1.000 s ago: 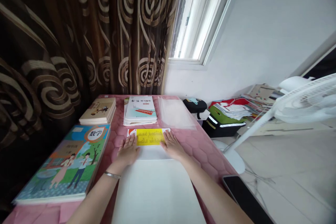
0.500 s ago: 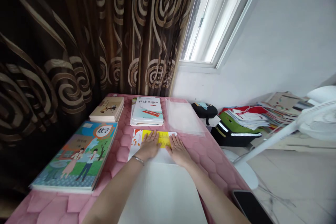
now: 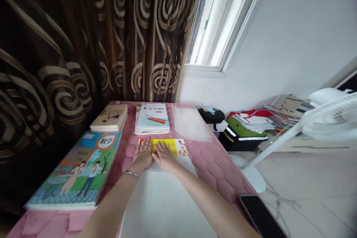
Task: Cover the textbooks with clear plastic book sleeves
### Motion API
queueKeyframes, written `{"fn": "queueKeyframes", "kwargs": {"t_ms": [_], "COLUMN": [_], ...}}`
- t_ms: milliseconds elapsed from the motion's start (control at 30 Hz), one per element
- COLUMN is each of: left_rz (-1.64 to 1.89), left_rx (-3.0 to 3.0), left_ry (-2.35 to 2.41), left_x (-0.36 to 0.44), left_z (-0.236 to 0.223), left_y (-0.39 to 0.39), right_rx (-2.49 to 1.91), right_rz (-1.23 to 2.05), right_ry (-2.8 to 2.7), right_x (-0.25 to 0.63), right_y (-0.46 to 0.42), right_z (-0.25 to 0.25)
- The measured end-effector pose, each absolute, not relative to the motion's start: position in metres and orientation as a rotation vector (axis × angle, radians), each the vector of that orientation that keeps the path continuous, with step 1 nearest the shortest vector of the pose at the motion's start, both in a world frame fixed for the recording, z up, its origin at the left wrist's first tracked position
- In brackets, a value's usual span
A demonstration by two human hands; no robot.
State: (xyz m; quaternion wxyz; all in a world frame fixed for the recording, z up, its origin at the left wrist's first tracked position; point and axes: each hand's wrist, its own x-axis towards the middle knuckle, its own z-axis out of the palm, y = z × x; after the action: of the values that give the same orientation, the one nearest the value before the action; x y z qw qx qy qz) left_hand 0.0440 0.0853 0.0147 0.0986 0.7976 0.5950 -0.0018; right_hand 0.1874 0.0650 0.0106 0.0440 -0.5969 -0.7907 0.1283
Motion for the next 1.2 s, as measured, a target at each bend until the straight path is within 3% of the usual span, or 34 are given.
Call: {"fn": "queueKeyframes", "kwargs": {"t_ms": [100,467,800,1200], "left_rz": [-0.011,-0.016,0.002,-0.022], "left_rx": [2.361,2.336,2.389,2.307], "left_ry": [1.765,1.796,1.538,1.793], "left_x": [0.043,0.046,0.118,0.029], "left_z": [0.016,0.011,0.016,0.015], "left_y": [0.085,0.090,0.079,0.090], "right_rx": [-1.757,-2.141,-2.093,-2.180], "right_rz": [0.438,0.304,0.171,0.303], "right_ry": [-2.424,-2.235,-2.252,-2.249], "right_x": [0.188,0.267,0.268,0.261], "right_y": [0.072,0.069,0.072,0.068], "right_z": [0.006,-0.001,-0.017,0.004]}}
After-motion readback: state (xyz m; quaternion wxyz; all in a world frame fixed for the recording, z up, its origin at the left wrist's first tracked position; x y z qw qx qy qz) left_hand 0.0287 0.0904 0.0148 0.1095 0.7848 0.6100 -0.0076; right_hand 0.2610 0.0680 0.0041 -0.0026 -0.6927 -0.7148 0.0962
